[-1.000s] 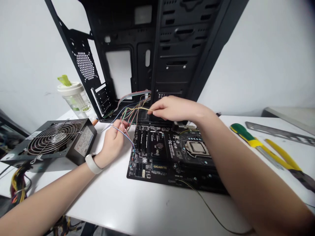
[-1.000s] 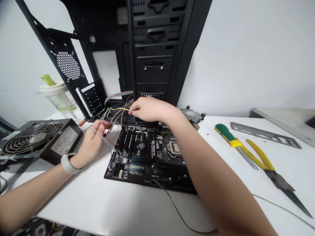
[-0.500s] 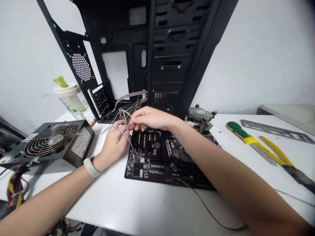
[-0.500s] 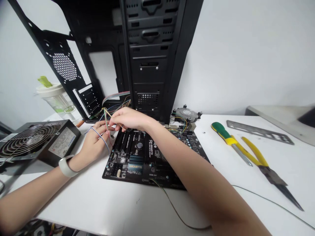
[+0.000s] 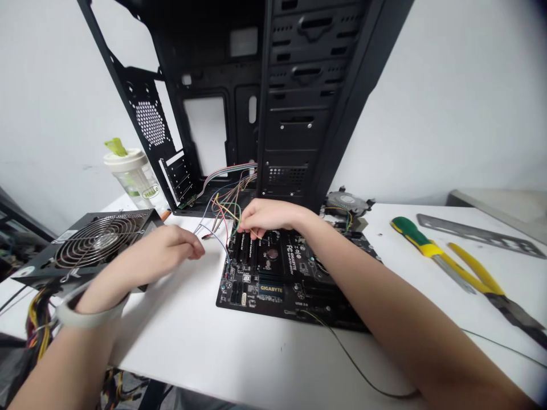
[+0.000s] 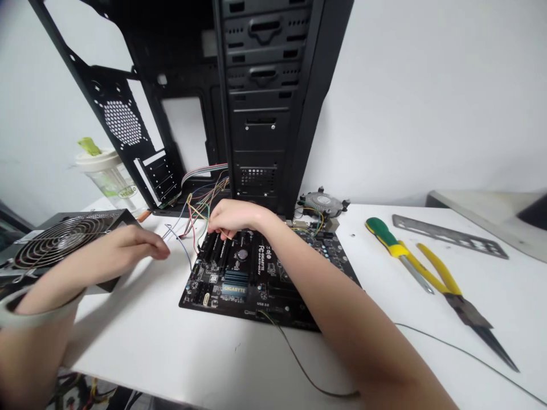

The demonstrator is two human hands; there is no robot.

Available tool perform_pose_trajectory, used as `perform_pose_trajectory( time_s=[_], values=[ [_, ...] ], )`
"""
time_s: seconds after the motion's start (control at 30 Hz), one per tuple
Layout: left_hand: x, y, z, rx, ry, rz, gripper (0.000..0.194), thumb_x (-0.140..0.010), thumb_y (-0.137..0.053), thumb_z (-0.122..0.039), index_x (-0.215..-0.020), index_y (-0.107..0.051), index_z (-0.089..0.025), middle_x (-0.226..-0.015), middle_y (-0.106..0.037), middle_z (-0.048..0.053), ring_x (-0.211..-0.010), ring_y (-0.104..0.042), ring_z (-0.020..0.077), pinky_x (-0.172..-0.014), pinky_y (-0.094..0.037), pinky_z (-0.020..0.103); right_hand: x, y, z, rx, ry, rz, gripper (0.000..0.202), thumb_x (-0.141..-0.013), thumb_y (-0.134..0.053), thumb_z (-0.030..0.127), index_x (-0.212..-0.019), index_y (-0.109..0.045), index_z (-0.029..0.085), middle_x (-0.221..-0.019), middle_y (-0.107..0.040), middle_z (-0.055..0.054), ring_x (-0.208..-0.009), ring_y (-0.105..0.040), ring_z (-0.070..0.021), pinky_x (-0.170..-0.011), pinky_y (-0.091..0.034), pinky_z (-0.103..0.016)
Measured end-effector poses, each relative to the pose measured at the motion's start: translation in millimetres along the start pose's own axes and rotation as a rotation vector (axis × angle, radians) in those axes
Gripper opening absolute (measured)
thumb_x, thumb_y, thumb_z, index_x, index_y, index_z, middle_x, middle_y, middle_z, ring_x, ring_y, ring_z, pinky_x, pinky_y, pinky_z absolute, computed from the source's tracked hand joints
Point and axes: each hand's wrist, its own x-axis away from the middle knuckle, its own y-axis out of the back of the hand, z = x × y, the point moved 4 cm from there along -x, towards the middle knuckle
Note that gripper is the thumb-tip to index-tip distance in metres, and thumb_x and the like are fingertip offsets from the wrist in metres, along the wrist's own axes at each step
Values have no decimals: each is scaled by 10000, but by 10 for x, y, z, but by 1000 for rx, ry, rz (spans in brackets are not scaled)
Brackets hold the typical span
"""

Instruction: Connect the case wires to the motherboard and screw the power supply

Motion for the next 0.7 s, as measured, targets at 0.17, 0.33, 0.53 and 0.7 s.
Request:
perform_pose_trajectory(
  time_s=[0.17, 0.33, 0.53, 0.7],
  values=[
    [-17, 201, -585, -217, -117, -370, 223, -767, -517, -311, -744, -719, -220, -683, -691, 52, -627, -610, 224, -633, -448, 317, 37, 11, 44, 26, 31, -14, 176, -760, -582, 50, -632, -665, 138, -481, -576, 18, -466, -536, -78, -466, -442, -180],
    [-381, -201, -802, -569, -5, -279, 190, -729, -667, -277, -585, -609, -167, -584, -589, 80, -642, -613, 273, -693, -454, 369, 70, -14, 109, 52, 93, -6, 255, -747, -501, -2, -564, -593, 151, -471, -550, 33, -468, -531, -71, -481, -435, -176],
    [-442, -198, -748, -573, -3, -299, 208, -744, -560, -133, -540, -551, -174, -549, -571, 69, -569, -571, 227, -614, -400, 330, 37, 0, 76, 94, 138, 9, 201, -778, -518, 39, -634, -606, 148, -476, -541, 38, -495, -555, -88, -505, -455, -190],
    [-298, 335, -1020, -183, -73, -376, 223, -793, -590, -251, -583, -608, -175, -473, -498, -5, -472, -458, 135, -556, -351, 285, 18, 14, 23, 182, 152, 56, 89, -766, -600, 121, -718, -673, 137, -493, -563, 33, -492, -544, -91, -500, -435, -193]
  ],
)
